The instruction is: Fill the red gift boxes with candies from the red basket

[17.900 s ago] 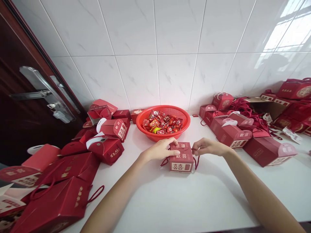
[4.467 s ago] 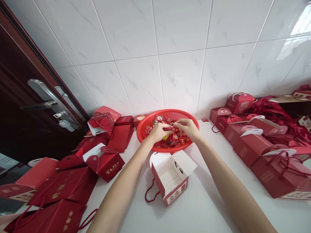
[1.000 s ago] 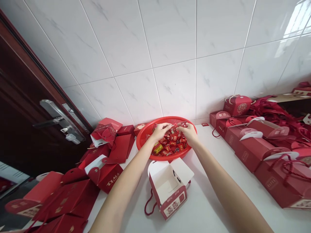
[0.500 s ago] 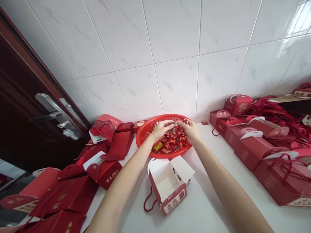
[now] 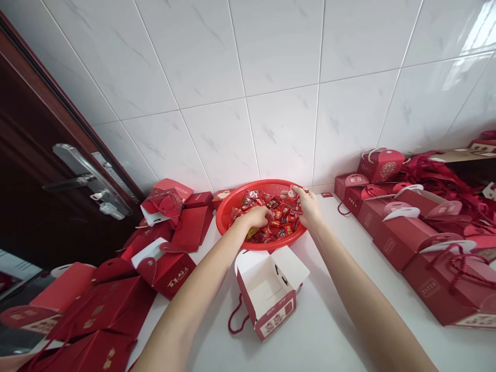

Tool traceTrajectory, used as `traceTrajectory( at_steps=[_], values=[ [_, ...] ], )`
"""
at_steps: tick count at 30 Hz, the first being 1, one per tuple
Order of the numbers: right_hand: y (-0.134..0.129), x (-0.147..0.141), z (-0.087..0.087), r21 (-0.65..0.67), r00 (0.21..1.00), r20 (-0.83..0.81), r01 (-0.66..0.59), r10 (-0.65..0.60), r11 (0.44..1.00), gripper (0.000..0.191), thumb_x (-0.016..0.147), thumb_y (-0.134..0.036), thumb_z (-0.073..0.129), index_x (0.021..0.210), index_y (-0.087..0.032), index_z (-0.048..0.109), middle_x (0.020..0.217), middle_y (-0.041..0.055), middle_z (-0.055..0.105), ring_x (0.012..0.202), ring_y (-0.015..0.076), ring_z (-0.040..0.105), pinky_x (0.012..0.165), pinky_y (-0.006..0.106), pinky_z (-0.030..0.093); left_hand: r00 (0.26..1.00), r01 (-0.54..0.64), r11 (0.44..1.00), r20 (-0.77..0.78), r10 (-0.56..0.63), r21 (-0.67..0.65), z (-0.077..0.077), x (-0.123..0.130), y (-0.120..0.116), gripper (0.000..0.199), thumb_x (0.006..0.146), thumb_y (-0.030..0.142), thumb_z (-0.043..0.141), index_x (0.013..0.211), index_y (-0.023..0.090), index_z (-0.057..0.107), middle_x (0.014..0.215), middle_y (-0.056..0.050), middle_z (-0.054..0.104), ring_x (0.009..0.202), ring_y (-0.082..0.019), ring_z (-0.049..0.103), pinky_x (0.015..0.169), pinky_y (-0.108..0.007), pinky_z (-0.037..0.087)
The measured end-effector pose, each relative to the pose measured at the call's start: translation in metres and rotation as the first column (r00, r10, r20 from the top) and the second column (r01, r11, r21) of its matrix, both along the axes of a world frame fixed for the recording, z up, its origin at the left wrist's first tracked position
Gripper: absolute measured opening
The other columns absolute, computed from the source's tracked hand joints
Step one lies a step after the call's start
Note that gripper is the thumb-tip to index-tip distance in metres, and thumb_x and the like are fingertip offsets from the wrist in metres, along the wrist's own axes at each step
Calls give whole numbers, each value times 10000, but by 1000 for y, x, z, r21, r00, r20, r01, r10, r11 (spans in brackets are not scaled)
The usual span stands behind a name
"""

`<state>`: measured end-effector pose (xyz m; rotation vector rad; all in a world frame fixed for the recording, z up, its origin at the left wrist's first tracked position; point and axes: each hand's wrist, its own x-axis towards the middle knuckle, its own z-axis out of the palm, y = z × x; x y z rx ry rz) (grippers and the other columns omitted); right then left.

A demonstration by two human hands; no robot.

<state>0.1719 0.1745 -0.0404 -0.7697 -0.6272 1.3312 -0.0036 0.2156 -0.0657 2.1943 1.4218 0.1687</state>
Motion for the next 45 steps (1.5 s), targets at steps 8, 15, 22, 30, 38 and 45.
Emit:
traceTrajectory(
  at_steps=[8, 15, 22, 30, 38, 45],
  values=[
    [0, 3, -4, -14, 991, 132, -7, 8, 1000, 256, 673, -370, 729, 679, -235, 511, 648, 10, 700, 592, 190, 663, 451, 269, 469, 992, 0, 1000, -127, -2, -20, -8, 2, 4, 572, 429, 100, 783, 968, 289, 772, 1119, -38, 755, 902, -268, 701, 656, -244, 486],
    [-2, 3, -2, -14, 995, 94, -37, 38, 999, 274, 621, -360, 768, 671, -228, 533, 628, 11, 692, 563, 186, 635, 424, 263, 430, 993, 38, 999, -110, -37, 6, -9, 12, 0, 476, 489, 110, 764, 942, 255, 757, 946, -34, 753, 774, -242, 661, 651, -267, 455],
    [-1, 4, -5, 3, 991, 122, -51, 50, 999, 312, 609, -413, 772, 703, -232, 537, 647, 7, 695, 579, 184, 643, 445, 262, 449, 999, 45, 997, -21, -44, 56, 2, 13, -8, 104, 595, 175, 752, 668, 219, 692, 609, 32, 634, 609, -178, 584, 627, -261, 416],
    [1, 4, -4, 13, 994, 99, -57, 55, 998, 297, 618, -407, 752, 645, -233, 513, 653, 13, 692, 526, 157, 589, 448, 271, 441, 944, -147, 968, 321, 76, 204, 14, 9, -5, 266, 725, 401, 743, 641, 177, 629, 639, 6, 619, 654, -189, 580, 645, -302, 427],
    [-2, 3, -5, 99, 982, 185, -62, 43, 993, 339, 481, -315, 838, 650, -213, 563, 589, -33, 610, 518, 127, 530, 504, 270, 458, 720, -26, 1000, 694, 15, 6, 27, 19, -16, 537, 658, 667, 772, 746, 140, 718, 770, -46, 730, 791, -234, 666, 770, -350, 522],
    [-4, 0, -8, 149, 952, 283, -162, 114, 975, 321, 484, -279, 843, 686, -200, 606, 644, -13, 668, 574, 167, 598, 562, 312, 507, 806, 62, 997, 592, -26, -40, 26, 18, -18, 467, 705, 614, 759, 703, 148, 750, 712, -45, 720, 722, -207, 639, 737, -333, 517]
  ],
)
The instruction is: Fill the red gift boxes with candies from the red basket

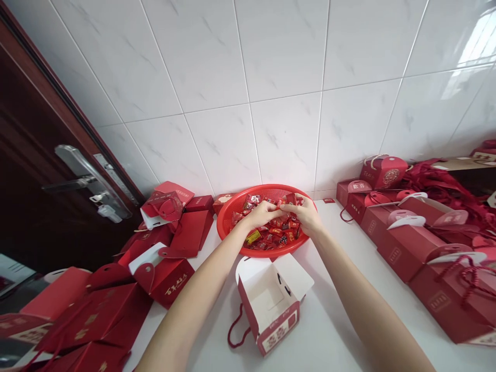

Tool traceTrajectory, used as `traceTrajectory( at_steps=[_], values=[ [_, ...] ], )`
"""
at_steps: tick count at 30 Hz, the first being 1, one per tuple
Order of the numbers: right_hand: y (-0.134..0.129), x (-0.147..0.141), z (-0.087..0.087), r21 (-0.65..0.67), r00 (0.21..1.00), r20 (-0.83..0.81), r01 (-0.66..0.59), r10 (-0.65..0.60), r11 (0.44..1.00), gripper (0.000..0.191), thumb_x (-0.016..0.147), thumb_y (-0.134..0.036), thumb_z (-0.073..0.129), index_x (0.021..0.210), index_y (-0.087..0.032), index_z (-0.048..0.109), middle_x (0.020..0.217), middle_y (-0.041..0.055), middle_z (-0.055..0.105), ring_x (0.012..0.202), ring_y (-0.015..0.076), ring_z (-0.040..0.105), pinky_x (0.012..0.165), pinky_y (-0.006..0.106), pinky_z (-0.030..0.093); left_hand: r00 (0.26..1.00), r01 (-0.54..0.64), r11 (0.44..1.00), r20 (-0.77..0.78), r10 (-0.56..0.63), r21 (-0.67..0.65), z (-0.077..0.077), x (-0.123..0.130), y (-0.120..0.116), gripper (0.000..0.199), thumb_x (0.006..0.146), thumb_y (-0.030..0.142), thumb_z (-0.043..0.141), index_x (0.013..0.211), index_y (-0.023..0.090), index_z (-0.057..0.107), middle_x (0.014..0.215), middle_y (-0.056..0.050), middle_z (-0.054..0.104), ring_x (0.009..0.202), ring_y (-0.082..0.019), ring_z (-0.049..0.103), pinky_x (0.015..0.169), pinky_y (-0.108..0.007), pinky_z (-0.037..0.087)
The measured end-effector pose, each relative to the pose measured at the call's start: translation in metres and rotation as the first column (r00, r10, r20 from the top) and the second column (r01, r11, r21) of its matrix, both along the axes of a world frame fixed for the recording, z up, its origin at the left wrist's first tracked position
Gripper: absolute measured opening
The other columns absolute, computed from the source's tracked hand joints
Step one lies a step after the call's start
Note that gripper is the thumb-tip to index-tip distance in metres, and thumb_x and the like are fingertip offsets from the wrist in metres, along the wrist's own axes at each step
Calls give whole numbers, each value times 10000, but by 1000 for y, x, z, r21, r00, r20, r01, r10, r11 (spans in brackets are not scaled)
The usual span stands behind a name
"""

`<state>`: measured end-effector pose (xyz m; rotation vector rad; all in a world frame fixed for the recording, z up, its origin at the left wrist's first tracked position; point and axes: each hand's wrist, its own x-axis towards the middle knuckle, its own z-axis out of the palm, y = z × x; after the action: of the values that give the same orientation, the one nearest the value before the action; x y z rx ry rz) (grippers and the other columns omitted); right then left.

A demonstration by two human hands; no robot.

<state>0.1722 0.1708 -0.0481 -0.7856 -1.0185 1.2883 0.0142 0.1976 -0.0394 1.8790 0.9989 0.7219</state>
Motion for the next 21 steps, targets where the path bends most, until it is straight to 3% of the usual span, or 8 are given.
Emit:
traceTrajectory(
  at_steps=[3, 6, 8, 11, 14, 18, 21],
  values=[
    [2, 0, -1, -23, 994, -18, 110, -110, 994, 328, 489, -268, 833, 740, -201, 632, 626, -34, 645, 537, 141, 557, 538, 294, 472, 999, 42, 999, -31, -42, -5, -4, 1, 0, 385, 728, 546, 759, 813, 171, 780, 829, -49, 749, 846, -235, 667, 812, -335, 515],
    [4, 1, -1, -37, 972, -28, 232, -234, 972, 312, 506, -258, 809, 766, -208, 644, 584, -65, 588, 493, 103, 472, 514, 271, 415, 963, 150, 988, -232, -138, 34, -12, 5, -2, 300, 656, 362, 824, 929, 243, 793, 957, -27, 745, 947, -250, 666, 826, -310, 504],
    [3, 1, -1, -36, 971, -31, 237, -238, 971, 296, 513, -259, 801, 761, -207, 647, 587, -63, 583, 498, 99, 462, 516, 269, 405, 896, 229, 972, -403, -188, 55, -17, 9, -3, 333, 591, 258, 834, 922, 273, 792, 928, -17, 730, 892, -249, 663, 757, -297, 495],
    [3, 0, -1, -35, 973, -39, 227, -228, 973, 295, 506, -257, 800, 754, -203, 651, 614, -48, 609, 525, 105, 487, 522, 264, 403, 812, 277, 961, -535, -235, -1, -22, 15, -2, 238, 627, 228, 775, 863, 260, 771, 805, -7, 705, 746, -225, 645, 640, -287, 455],
    [3, 0, -1, -38, 972, -39, 230, -232, 972, 298, 504, -253, 798, 761, -205, 653, 641, -41, 627, 561, 117, 528, 539, 262, 417, 799, 200, 980, -577, -168, -8, -22, 16, 2, 99, 649, 234, 748, 744, 230, 720, 696, 6, 672, 655, -205, 616, 599, -283, 426],
    [1, 0, 1, -76, 971, -41, 232, -235, 970, 318, 488, -248, 803, 766, -199, 658, 663, -34, 644, 600, 128, 562, 565, 263, 437, 800, 39, 994, -599, 31, 103, -19, 5, 10, 111, 599, 129, 718, 651, 216, 674, 633, 13, 646, 624, -195, 593, 612, -280, 419],
    [1, 0, 2, -87, 971, -48, 231, -236, 969, 326, 481, -250, 809, 768, -196, 665, 680, -27, 657, 616, 136, 578, 574, 266, 446, 808, -32, 989, -579, 112, 146, -19, -7, 15, 95, 635, 123, 679, 673, 210, 677, 668, 4, 670, 659, -198, 608, 633, -276, 424]
  ],
)
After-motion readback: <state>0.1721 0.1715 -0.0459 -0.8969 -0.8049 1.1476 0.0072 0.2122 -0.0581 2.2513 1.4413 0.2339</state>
